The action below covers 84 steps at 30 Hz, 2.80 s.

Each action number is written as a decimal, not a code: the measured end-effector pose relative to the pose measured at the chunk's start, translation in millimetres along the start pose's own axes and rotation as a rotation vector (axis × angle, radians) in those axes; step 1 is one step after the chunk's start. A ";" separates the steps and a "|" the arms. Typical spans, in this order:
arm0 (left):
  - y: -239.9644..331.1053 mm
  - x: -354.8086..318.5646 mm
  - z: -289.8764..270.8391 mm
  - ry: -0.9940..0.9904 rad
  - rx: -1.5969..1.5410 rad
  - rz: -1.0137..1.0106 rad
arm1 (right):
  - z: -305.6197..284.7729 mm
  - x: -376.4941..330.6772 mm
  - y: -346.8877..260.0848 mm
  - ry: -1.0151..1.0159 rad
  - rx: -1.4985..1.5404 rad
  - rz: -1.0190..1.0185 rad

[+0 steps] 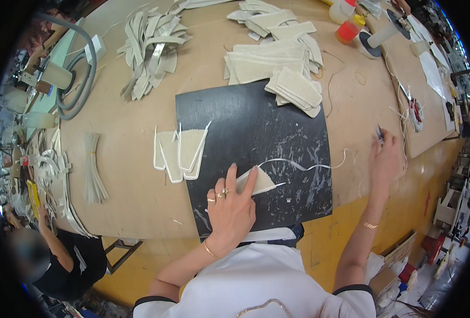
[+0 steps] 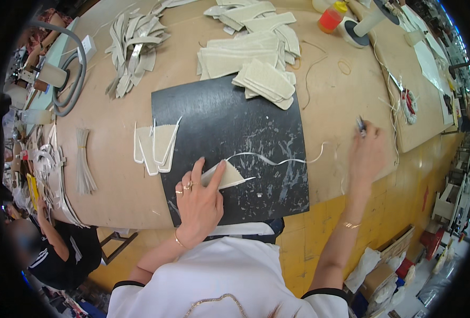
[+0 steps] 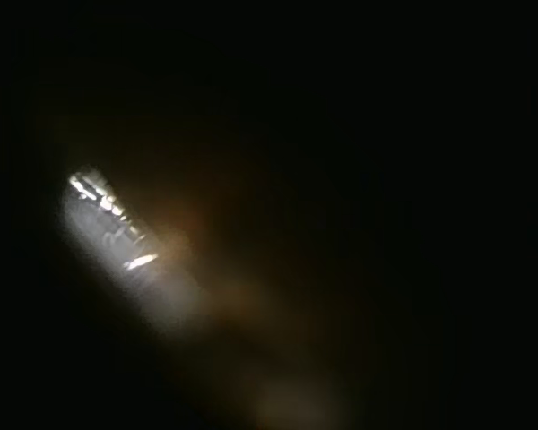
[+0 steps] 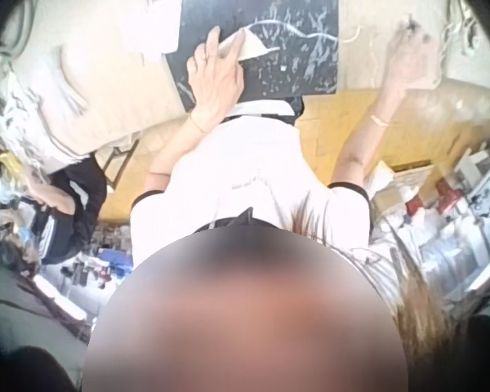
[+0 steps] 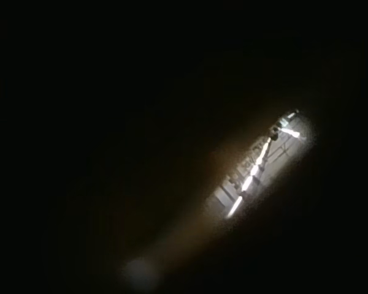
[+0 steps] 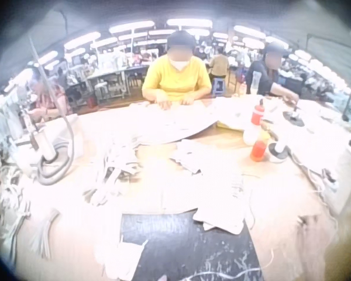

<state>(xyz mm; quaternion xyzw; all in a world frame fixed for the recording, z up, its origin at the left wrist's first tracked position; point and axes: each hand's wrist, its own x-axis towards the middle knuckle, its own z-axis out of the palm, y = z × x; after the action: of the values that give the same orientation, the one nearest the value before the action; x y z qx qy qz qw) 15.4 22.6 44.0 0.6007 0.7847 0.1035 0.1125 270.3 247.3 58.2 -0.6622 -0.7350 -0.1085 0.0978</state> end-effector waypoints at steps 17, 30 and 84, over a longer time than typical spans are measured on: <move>-15.5 -6.3 4.4 0.011 -0.067 0.039 | -10.2 -124.5 -146.5 -0.071 0.441 -0.578; -25.5 -22.8 5.2 0.038 -0.160 0.099 | -14.3 -108.6 -135.0 -0.052 0.648 -0.337; -6.2 245.9 8.3 0.195 -0.731 0.401 | -15.9 -14.6 -120.5 -0.560 0.577 -0.429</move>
<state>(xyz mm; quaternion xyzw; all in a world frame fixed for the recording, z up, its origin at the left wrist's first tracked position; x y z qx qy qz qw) -50.0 258.8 21.4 0.6494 0.5708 0.4512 0.2209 152.0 216.9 65.6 -0.4444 -0.8537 0.2665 0.0511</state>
